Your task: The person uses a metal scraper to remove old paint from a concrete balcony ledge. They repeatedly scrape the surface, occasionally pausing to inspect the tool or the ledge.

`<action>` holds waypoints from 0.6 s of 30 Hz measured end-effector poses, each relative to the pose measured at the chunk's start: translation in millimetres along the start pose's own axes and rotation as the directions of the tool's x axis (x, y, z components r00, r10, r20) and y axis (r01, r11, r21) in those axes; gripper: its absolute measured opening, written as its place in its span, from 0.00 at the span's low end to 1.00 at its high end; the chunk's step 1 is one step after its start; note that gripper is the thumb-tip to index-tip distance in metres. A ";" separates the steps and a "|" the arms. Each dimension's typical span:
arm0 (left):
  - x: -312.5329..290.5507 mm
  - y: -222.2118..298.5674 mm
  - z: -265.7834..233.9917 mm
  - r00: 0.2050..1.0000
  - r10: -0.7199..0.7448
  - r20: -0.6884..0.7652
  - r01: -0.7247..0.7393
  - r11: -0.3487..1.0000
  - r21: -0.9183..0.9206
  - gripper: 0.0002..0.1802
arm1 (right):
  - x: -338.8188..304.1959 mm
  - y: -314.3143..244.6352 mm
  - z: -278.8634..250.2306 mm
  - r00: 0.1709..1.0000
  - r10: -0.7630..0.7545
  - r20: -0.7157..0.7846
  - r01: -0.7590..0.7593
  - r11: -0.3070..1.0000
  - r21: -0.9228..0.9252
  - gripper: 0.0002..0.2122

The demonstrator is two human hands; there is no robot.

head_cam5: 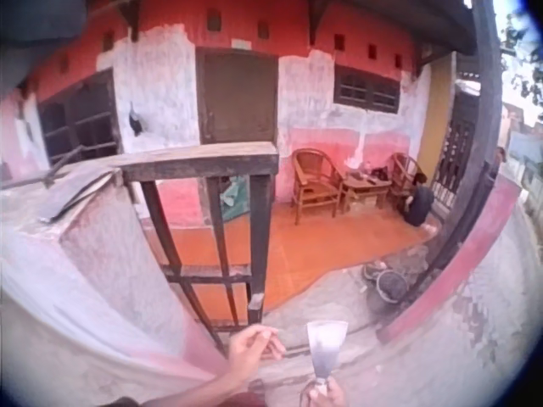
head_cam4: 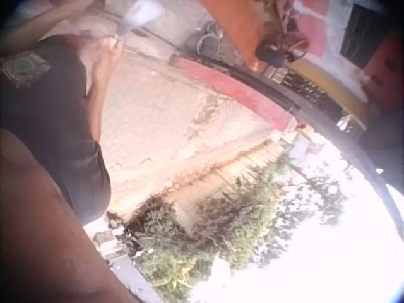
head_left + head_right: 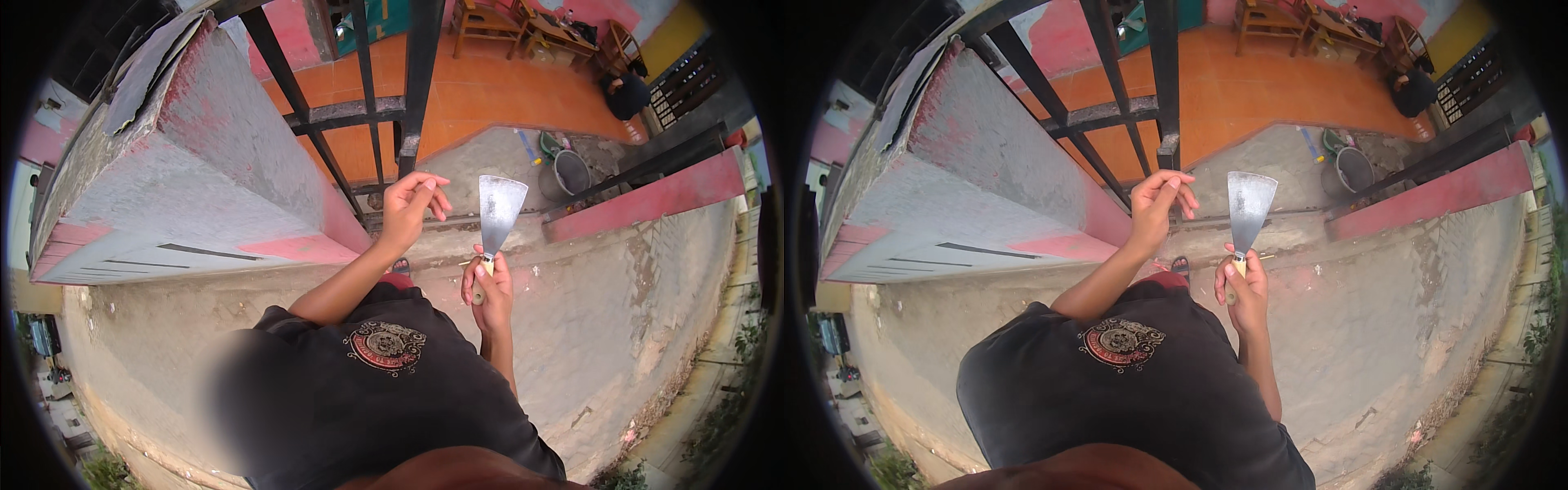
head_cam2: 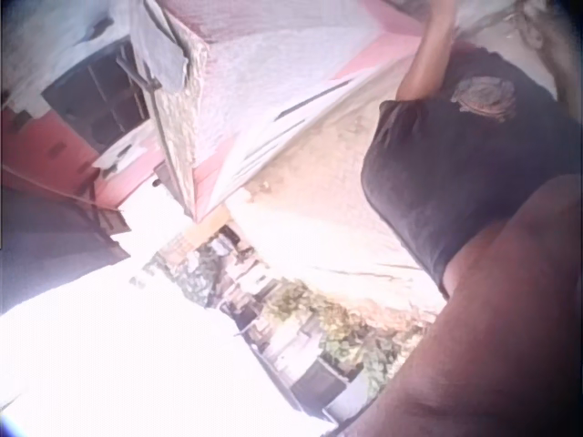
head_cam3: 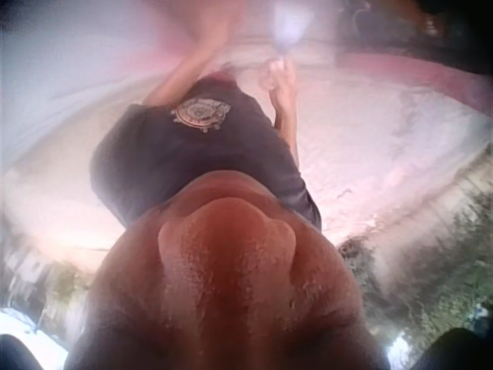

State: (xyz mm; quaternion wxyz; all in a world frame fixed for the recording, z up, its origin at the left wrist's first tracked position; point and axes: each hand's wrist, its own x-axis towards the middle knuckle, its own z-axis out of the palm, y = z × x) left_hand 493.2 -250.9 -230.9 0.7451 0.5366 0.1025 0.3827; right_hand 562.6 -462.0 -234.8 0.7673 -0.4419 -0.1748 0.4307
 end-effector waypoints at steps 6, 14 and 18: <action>84.5 -9.3 18.5 0.914 0.349 -0.207 -0.310 0.929 0.201 0.10 | 63.2 -62.3 -43.8 0.985 -0.154 -0.079 0.142 0.981 -0.130 0.16; 136.8 -31.9 6.5 0.547 0.822 -0.158 -0.559 0.499 0.663 0.10 | 126.5 -95.0 -116.5 0.979 -0.138 -0.149 0.119 0.984 -0.133 0.17; 144.5 -30.8 15.5 0.379 0.904 -0.199 -0.452 0.369 0.812 0.17 | 181.9 -117.1 -166.4 0.993 -0.042 -0.112 0.025 0.988 -0.152 0.17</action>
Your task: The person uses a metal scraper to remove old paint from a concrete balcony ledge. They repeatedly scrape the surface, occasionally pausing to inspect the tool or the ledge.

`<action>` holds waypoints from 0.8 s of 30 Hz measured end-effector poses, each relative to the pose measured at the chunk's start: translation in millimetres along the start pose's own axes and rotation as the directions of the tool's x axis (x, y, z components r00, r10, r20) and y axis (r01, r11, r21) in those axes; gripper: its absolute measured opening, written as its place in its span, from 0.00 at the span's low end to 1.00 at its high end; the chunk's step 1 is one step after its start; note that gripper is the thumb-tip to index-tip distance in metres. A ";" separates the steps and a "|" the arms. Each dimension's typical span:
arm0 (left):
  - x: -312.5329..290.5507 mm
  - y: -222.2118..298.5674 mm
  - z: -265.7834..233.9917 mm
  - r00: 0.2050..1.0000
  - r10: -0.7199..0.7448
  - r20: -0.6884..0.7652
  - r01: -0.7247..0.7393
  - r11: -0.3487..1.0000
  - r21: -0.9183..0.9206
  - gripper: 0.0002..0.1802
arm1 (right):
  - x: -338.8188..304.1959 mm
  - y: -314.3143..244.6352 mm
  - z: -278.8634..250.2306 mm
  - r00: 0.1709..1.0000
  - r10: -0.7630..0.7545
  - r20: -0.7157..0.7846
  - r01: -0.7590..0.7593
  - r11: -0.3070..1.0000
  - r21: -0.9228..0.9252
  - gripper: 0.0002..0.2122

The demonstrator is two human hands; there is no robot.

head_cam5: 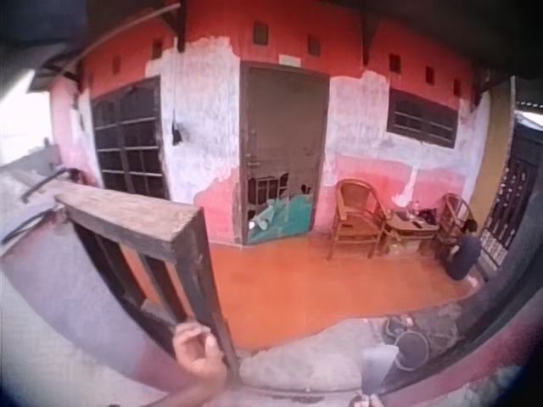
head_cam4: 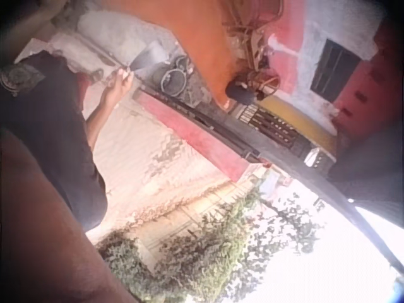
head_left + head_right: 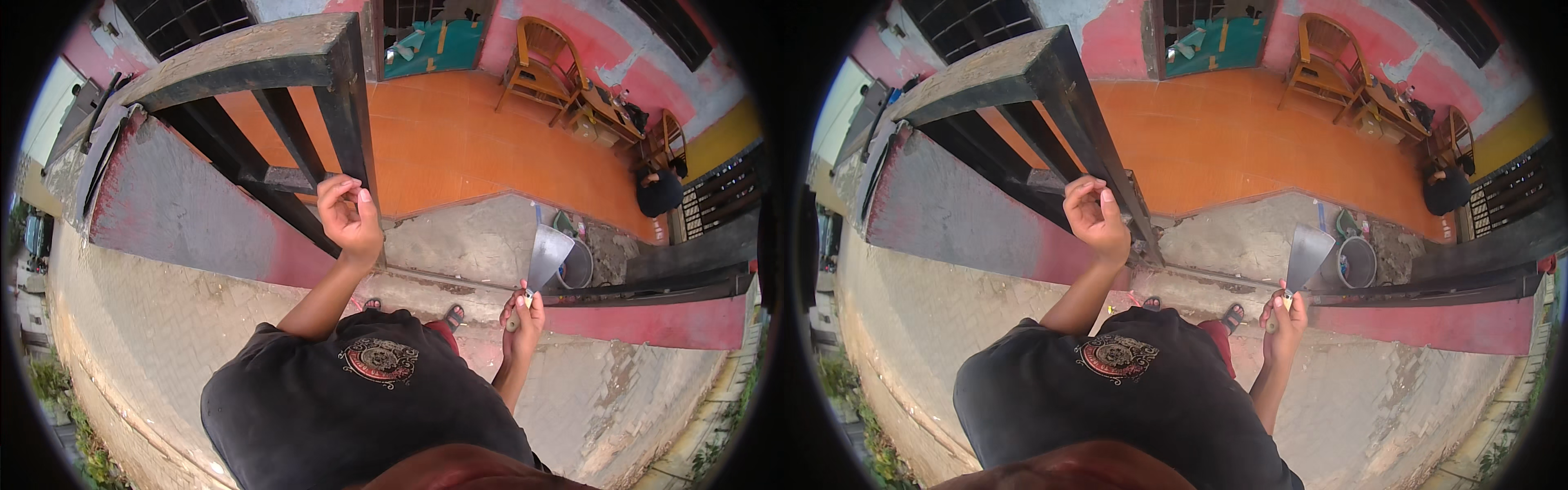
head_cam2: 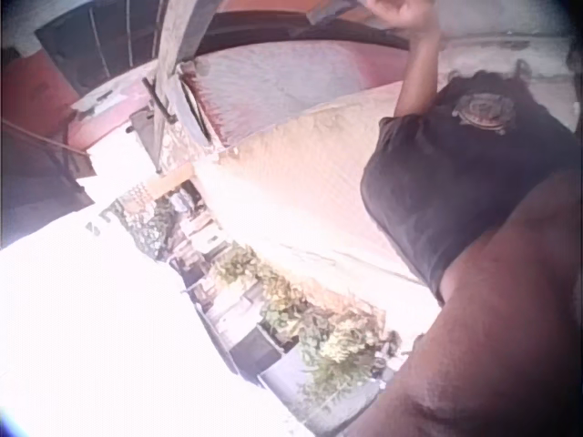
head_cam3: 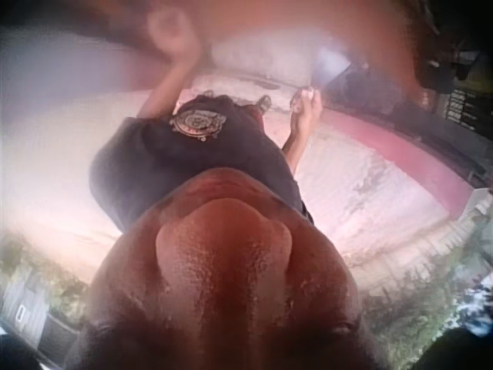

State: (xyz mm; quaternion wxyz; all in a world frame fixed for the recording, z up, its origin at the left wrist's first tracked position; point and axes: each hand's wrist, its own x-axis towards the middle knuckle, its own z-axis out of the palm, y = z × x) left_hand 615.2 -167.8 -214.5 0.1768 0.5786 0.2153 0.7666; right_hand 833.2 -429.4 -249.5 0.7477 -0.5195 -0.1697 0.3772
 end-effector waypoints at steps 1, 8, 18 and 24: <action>3.8 1.1 3.0 0.998 0.047 -0.049 -0.042 0.995 0.095 0.18 | 17.3 -6.1 -12.2 0.999 0.012 0.038 -0.011 1.000 -0.015 0.17; 18.5 12.9 31.5 0.944 -0.298 -0.140 0.322 0.922 0.214 0.28 | 145.6 -76.1 -65.2 0.915 0.048 0.401 -0.007 0.995 -0.102 0.16; 13.2 5.8 39.5 0.950 -0.230 -0.213 0.267 0.950 0.161 0.23 | 217.0 -71.3 -29.0 0.679 0.202 0.706 -0.181 0.978 -0.106 0.14; 12.4 2.4 47.4 0.928 -0.249 -0.278 0.325 0.906 0.271 0.23 | 188.0 -44.9 10.4 0.435 0.323 0.841 -0.270 0.937 -0.220 0.13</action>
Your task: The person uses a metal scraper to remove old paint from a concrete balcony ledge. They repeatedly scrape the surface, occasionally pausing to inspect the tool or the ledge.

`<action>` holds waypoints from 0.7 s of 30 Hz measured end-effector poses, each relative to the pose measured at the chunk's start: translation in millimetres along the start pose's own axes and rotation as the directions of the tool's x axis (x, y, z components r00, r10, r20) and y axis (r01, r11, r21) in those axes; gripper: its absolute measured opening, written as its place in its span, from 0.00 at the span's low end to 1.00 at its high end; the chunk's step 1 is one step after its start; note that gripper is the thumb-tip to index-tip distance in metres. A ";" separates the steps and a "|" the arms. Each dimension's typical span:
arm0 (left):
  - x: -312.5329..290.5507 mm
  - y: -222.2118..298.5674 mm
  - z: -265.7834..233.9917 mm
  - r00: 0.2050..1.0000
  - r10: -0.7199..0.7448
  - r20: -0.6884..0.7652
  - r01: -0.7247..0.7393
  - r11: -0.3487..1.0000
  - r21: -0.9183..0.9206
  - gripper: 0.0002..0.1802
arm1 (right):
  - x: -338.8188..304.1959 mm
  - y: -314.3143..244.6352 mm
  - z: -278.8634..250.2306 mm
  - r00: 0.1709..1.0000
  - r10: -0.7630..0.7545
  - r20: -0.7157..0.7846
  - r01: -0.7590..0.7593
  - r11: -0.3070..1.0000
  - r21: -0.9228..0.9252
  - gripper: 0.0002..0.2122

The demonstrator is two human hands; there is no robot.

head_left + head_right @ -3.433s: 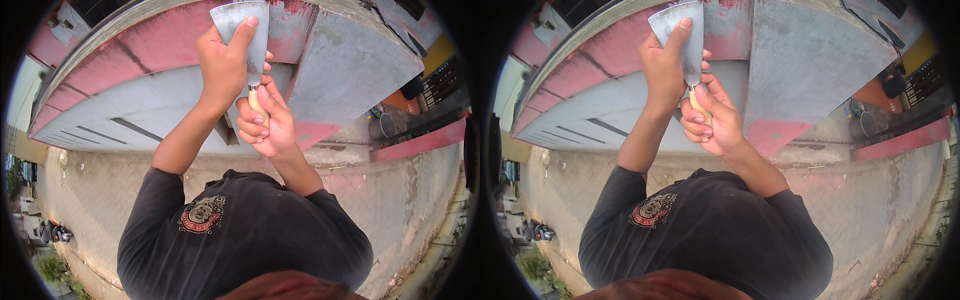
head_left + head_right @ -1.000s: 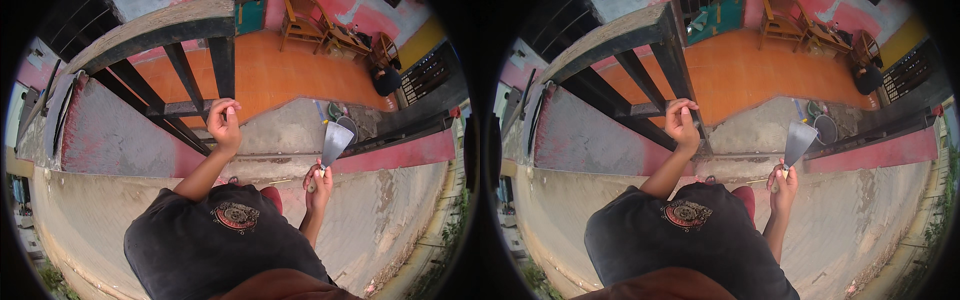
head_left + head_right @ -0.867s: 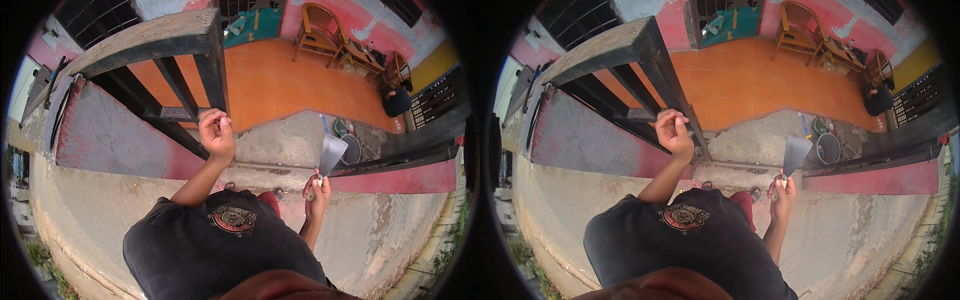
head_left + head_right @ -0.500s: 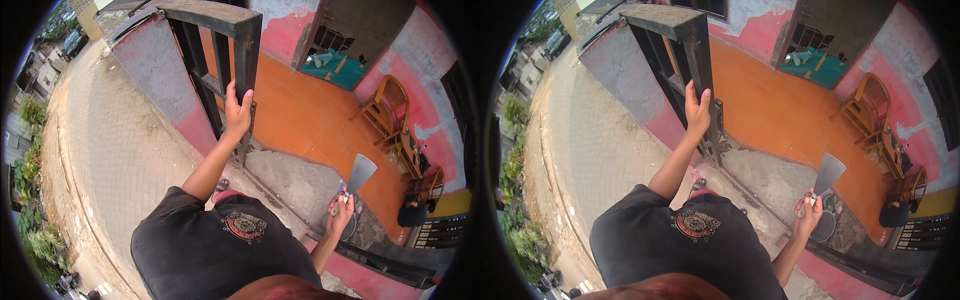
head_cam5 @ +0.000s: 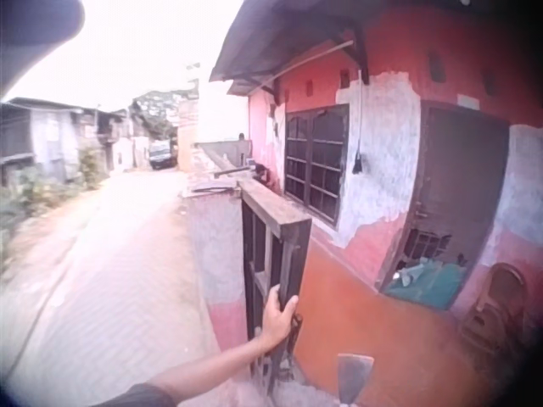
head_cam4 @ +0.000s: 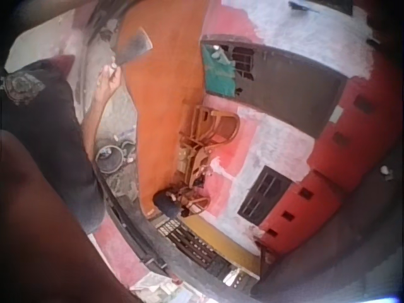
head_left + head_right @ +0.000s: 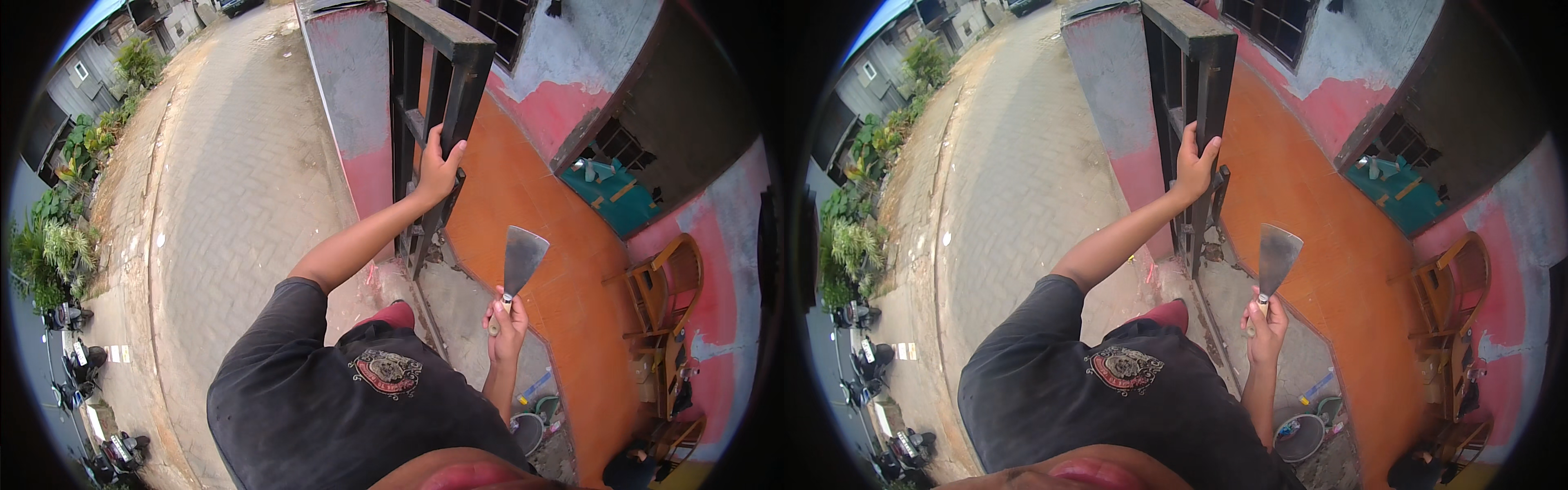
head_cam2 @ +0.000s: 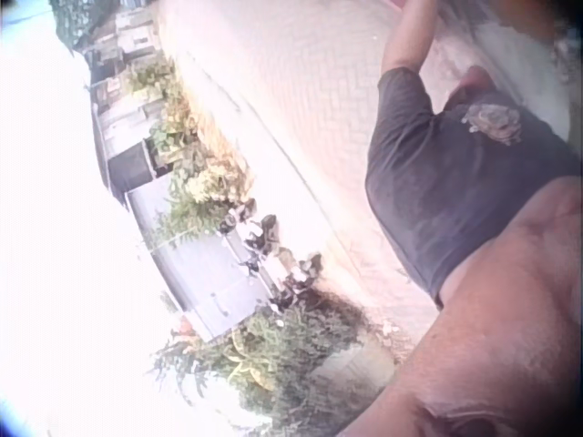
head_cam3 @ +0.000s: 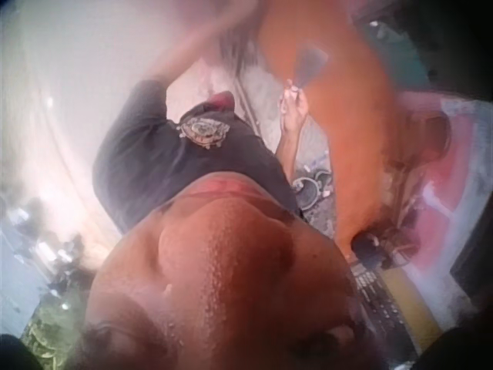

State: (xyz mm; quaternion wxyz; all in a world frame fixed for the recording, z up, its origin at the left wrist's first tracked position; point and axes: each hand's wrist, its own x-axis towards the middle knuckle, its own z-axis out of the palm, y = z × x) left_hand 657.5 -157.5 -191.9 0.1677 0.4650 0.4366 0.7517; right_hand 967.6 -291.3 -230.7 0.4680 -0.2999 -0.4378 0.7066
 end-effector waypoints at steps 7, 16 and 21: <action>-0.8 -10.5 9.3 0.985 0.119 -0.125 -0.114 0.992 0.049 0.23 | 27.7 0.6 -21.8 0.998 0.053 -0.025 -0.053 0.998 0.014 0.11; -11.0 -10.0 17.3 0.974 0.061 -0.217 -0.050 0.997 0.056 0.25 | 79.8 -39.6 -77.5 0.931 -0.052 -0.363 -0.030 0.976 -0.216 0.15; -10.6 -14.8 2.1 0.986 0.041 -0.164 -0.032 0.998 0.061 0.24 | 151.0 -51.8 -56.7 0.936 -0.183 -0.299 0.103 0.959 -0.264 0.23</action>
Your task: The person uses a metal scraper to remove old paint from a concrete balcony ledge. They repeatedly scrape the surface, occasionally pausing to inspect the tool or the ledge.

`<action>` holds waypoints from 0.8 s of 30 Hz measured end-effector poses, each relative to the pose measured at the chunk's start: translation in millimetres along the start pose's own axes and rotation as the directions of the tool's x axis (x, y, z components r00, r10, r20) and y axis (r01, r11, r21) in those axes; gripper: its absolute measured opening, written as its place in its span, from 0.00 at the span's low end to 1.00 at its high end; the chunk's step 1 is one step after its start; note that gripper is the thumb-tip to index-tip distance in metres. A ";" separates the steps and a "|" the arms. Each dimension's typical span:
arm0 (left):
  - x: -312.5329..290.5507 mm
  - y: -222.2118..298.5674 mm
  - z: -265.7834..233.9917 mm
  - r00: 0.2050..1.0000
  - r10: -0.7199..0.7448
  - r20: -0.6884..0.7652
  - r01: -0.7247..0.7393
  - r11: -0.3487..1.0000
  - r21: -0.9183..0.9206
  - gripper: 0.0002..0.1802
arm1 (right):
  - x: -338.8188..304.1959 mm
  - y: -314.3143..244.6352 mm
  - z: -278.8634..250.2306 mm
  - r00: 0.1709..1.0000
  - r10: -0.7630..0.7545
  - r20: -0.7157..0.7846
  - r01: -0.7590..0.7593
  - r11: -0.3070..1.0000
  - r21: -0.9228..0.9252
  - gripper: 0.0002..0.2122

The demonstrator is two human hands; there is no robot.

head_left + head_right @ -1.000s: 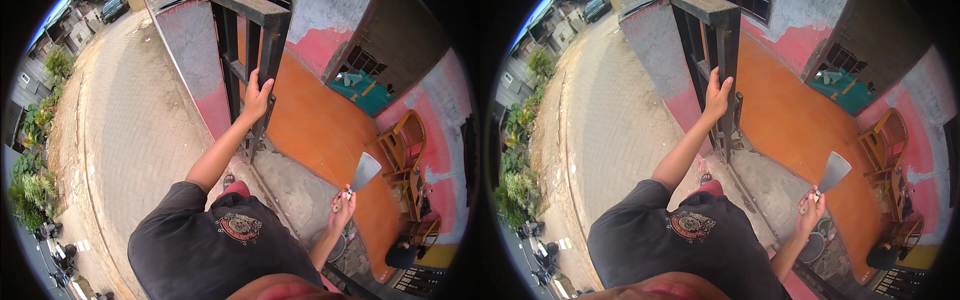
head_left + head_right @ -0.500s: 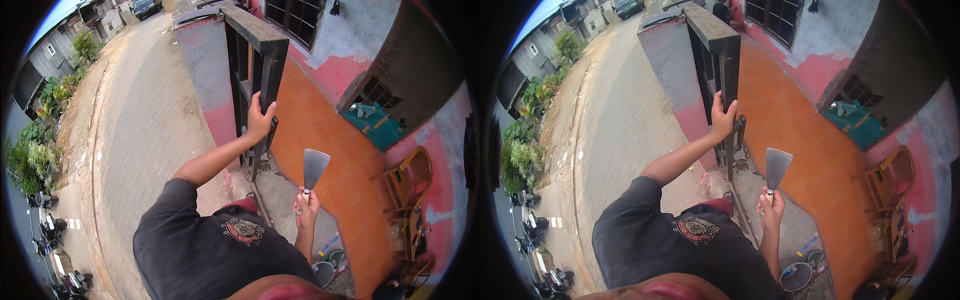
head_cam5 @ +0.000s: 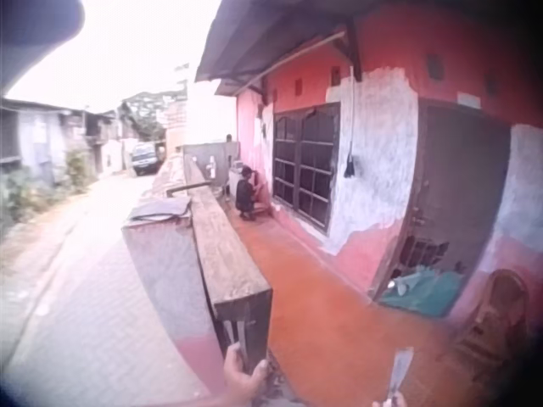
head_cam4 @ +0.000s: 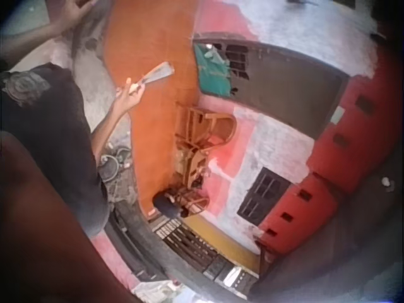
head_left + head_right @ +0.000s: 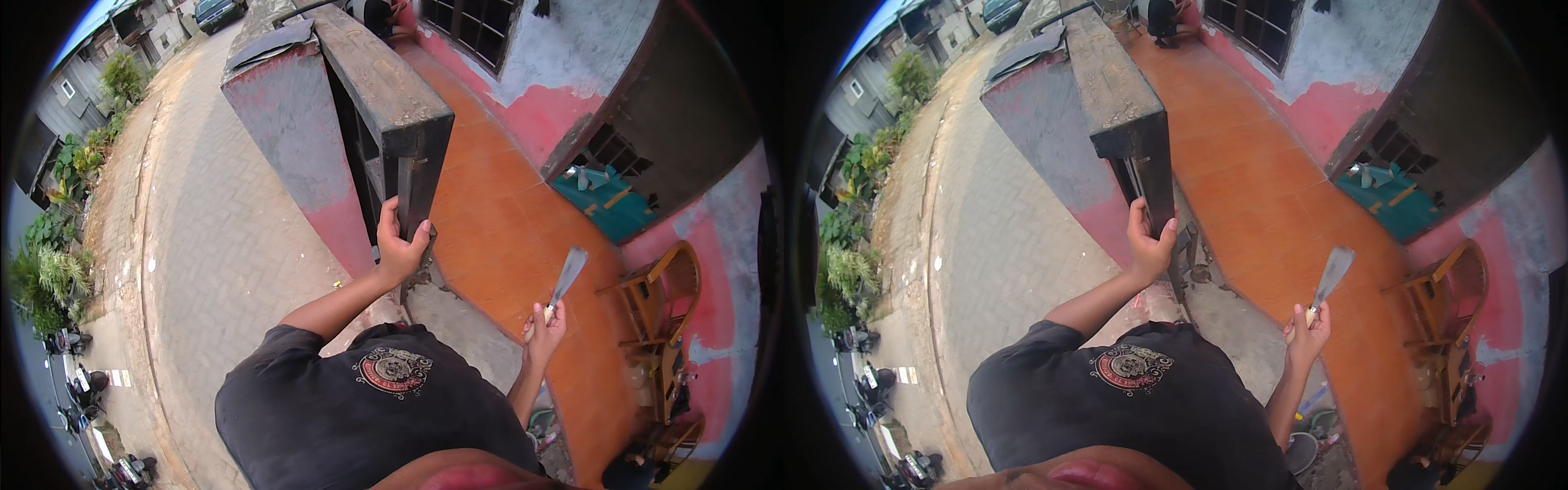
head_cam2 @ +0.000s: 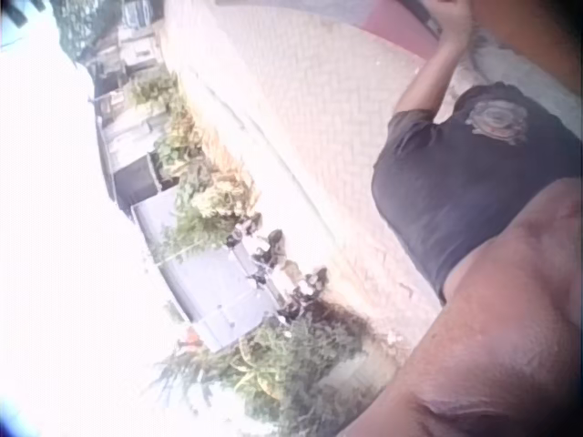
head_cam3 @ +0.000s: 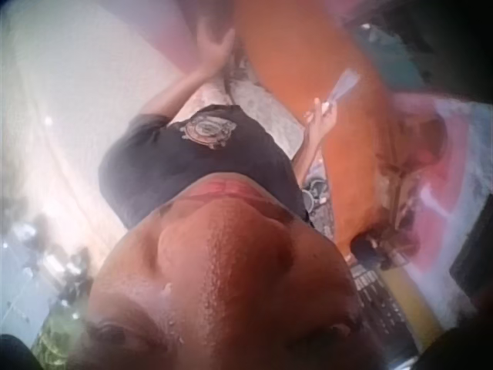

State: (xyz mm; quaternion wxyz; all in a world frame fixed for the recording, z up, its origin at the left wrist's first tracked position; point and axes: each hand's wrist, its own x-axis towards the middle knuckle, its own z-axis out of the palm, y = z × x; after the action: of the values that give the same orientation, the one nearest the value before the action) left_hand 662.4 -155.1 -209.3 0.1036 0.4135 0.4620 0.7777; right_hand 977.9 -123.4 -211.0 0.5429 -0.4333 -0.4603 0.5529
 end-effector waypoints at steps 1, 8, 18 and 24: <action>1.9 -2.4 -3.4 0.999 -0.009 0.032 0.010 1.000 -0.022 0.24 | 12.9 -1.5 12.0 0.997 0.029 0.074 -0.031 0.999 0.023 0.23; 19.0 -8.6 -19.4 0.987 -0.014 0.163 0.047 0.979 -0.200 0.39 | 57.1 21.5 102.2 0.758 0.271 0.594 -0.223 0.962 -0.156 0.25; 4.8 5.7 6.5 0.975 0.067 -0.210 -0.089 0.991 -0.099 0.31 | 142.8 46.0 125.3 0.532 0.269 0.802 -0.306 0.945 -0.114 0.33; -3.2 2.6 4.8 0.920 0.099 -0.379 -0.087 0.995 0.048 0.37 | 240.7 37.2 76.0 0.435 0.281 0.855 -0.335 0.932 -0.135 0.31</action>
State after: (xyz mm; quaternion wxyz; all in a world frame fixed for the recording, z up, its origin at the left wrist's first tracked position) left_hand 668.6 -155.3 -207.9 -0.0312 0.2777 0.4649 0.8401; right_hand 887.5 114.7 -227.2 0.1412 -0.1596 -0.5669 0.7957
